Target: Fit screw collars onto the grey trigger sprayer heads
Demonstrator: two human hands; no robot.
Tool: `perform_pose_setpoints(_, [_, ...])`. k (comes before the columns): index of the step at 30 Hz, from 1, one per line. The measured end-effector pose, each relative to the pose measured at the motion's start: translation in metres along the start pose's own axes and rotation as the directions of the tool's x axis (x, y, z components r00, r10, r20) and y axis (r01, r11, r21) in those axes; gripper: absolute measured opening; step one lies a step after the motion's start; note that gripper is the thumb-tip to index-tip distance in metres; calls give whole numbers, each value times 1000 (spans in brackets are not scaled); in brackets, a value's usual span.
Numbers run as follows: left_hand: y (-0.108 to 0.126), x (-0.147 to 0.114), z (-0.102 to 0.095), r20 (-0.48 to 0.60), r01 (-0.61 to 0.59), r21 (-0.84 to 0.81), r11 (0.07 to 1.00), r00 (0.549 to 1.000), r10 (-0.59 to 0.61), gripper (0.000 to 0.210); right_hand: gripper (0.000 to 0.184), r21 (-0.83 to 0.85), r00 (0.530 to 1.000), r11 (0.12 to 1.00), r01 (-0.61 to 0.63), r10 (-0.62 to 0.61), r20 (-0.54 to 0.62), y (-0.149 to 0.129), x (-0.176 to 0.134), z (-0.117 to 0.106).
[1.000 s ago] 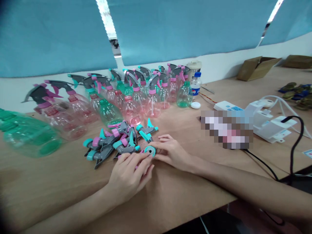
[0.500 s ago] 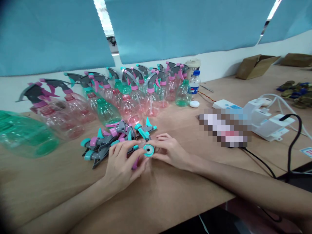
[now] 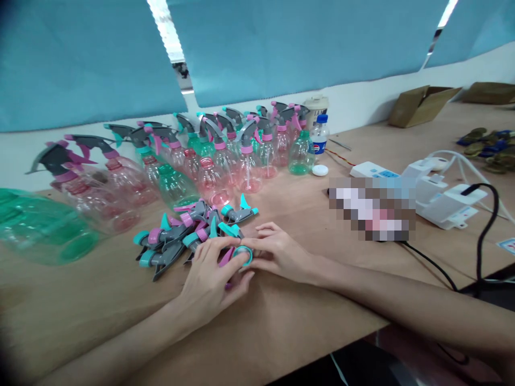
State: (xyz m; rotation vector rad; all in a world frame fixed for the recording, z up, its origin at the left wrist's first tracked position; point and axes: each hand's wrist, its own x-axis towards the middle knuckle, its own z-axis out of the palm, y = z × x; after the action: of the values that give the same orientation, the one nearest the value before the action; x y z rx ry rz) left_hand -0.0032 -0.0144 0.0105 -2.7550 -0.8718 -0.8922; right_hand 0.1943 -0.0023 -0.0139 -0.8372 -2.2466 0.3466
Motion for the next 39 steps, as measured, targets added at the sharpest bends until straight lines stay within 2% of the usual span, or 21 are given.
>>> perform_pose_setpoints(4, [-1, 0, 0, 19, 6, 10, 1000, 1000, -6, 9, 32, 7, 1000, 1000, -10, 10, 12, -1, 2, -1])
perform_pose_setpoints(9, [-4, -2, 0, -8, 120, 60, 991, 993, -120, 19, 26, 23, 995, 995, -96, 96, -7, -1, 3, -4])
perform_pose_setpoints(17, [-4, -3, 2, 24, 149, -32, 988, 989, -149, 19, 23, 15, 994, 994, -108, 107, 15, -2, 3, -3])
perform_pose_setpoints(21, [-3, -3, 4, 53, 180, -30, 983, 983, -178, 27, 24, 18, 993, 993, -116, 116, 17, -1, 3, -3])
perform_pose_setpoints(24, [-2, -3, 5, 45, 157, -29, 987, 987, -155, 27, 24, 26, 996, 996, -84, 83, 34, 0, 3, -1])
perform_pose_setpoints(29, [-2, -1, 4, 49, 41, -37, 998, 998, -39, 10, 29, 29, 1000, 999, -14, 14, 5, 1, 2, 1])
perform_pose_setpoints(32, [-3, 0, 2, 47, 26, -41, 999, 999, -24, 7, 29, 27, 1000, 1000, -7, 7, 8, 0, 3, 0])
perform_pose_setpoints(35, [-6, 0, 0, 53, 30, -69, 997, 998, -26, 6, 24, 21, 999, 999, -39, 39, 12, -1, 4, -1])
perform_pose_setpoints(39, [-12, -4, -2, 23, 63, -118, 991, 998, -61, 18, 24, 34, 983, 985, -168, 170, -67, 1, 3, -4])
